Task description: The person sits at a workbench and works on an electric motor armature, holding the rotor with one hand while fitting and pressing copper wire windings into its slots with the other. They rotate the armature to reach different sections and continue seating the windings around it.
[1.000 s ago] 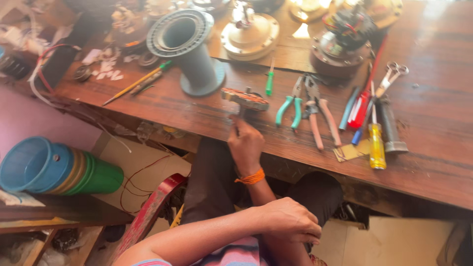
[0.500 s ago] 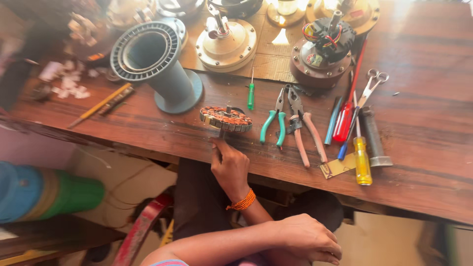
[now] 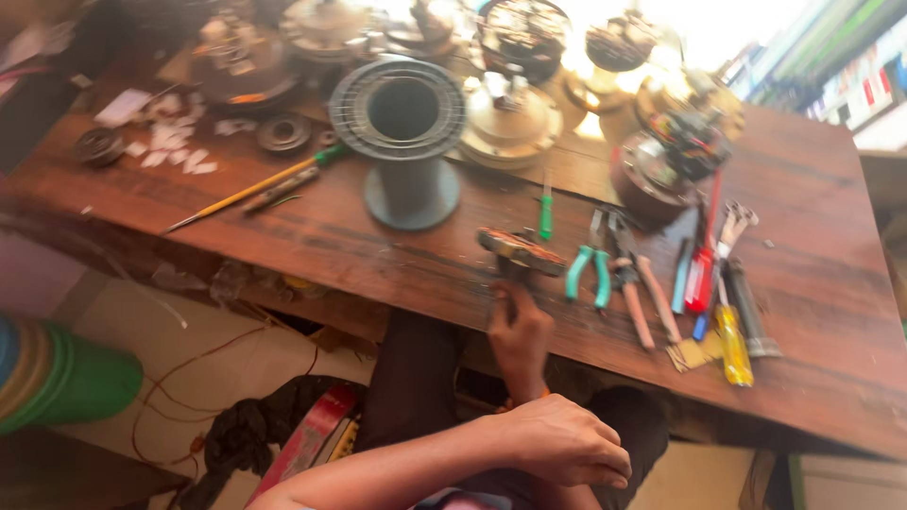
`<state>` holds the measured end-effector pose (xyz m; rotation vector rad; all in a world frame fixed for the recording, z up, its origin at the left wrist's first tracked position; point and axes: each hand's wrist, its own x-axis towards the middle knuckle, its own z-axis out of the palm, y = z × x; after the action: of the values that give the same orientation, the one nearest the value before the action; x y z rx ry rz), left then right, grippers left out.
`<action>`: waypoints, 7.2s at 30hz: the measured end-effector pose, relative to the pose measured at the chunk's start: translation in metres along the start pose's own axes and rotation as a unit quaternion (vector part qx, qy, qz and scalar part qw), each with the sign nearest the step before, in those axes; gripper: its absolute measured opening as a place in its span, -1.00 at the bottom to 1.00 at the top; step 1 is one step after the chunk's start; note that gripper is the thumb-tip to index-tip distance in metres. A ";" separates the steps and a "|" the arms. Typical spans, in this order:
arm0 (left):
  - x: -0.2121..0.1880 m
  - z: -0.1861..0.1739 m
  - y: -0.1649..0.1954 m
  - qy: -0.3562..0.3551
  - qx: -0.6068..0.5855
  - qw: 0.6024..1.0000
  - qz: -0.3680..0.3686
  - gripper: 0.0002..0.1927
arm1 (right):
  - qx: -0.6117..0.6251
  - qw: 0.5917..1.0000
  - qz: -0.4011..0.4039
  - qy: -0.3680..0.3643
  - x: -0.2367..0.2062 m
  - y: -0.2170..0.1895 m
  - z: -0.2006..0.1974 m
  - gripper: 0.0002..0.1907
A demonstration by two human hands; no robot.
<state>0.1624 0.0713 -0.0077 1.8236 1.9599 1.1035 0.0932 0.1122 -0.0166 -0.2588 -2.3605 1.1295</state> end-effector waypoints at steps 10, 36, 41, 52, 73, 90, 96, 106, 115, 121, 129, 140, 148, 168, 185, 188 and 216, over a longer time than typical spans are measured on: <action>-0.093 -0.045 -0.008 0.011 0.029 0.999 -0.019 -0.75 | 0.035 0.995 -0.049 0.073 -0.011 -0.022 0.019 -0.86; -0.086 -0.111 -0.061 0.075 -0.004 0.996 -0.045 -0.78 | 0.016 0.999 0.032 0.013 0.001 0.003 0.029 -0.90; -0.081 -0.104 -0.050 0.114 0.038 0.993 -0.023 -0.79 | 0.041 0.999 -0.023 0.001 -0.004 0.010 0.022 -0.90; -0.065 -0.131 -0.023 0.372 0.108 0.902 -0.189 -0.90 | 0.072 0.995 0.063 -0.038 -0.006 0.014 0.004 -0.74; -0.042 -0.191 -0.101 0.271 0.197 0.938 -0.085 -0.56 | 0.055 0.998 -0.035 -0.009 -0.006 -0.006 -0.001 -0.88; -0.036 -0.172 -0.136 0.309 0.323 0.894 -0.042 -0.60 | 0.086 0.996 -0.013 -0.013 -0.005 0.002 0.007 -0.89; -0.039 -0.185 -0.135 0.268 0.313 0.911 -0.028 -0.45 | 0.079 0.997 -0.009 -0.006 -0.006 0.003 0.009 -0.88; -0.043 -0.181 -0.113 0.312 0.160 0.935 -0.046 -0.50 | 0.068 0.997 -0.021 -0.017 -0.003 -0.006 0.007 -0.89; -0.039 -0.177 -0.115 0.361 0.149 0.919 -0.051 -0.72 | 0.066 0.998 -0.018 -0.011 -0.003 -0.009 0.008 -0.87; -0.041 -0.181 -0.108 0.362 0.189 0.911 -0.051 -0.70 | 0.073 0.997 -0.007 -0.011 -0.005 -0.010 0.009 -0.87; -0.052 -0.190 -0.103 0.311 0.204 0.928 -0.031 -0.53 | 0.057 0.998 -0.021 -0.005 -0.006 -0.010 0.008 -0.87; -0.044 -0.173 -0.110 0.394 0.070 0.915 -0.054 -0.66 | 0.070 0.997 0.006 -0.003 -0.006 -0.011 0.008 -0.86; -0.037 -0.185 -0.098 0.340 -0.024 0.925 -0.168 -0.76 | 0.067 0.998 -0.011 -0.003 -0.006 -0.013 0.008 -0.85; -0.027 -0.161 -0.092 0.409 -0.060 0.876 -0.250 -0.77 | 0.056 0.998 -0.025 0.006 -0.009 -0.014 0.005 -0.86; -0.027 -0.173 -0.080 0.375 -0.018 0.888 -0.266 -0.74 | 0.037 0.999 0.008 0.001 -0.007 -0.013 0.007 -0.87; -0.028 -0.176 -0.080 0.365 -0.031 0.894 -0.258 -0.72 | 0.047 0.999 -0.021 0.006 -0.007 -0.013 0.006 -0.87; -0.053 -0.192 -0.110 0.294 0.095 0.946 -0.096 -0.54 | 0.055 0.998 -0.024 -0.009 -0.006 -0.014 0.006 -0.89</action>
<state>-0.0322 -0.0387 0.0345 1.4390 2.5865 1.5689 0.0957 0.0971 -0.0106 -0.1528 -2.2973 1.2387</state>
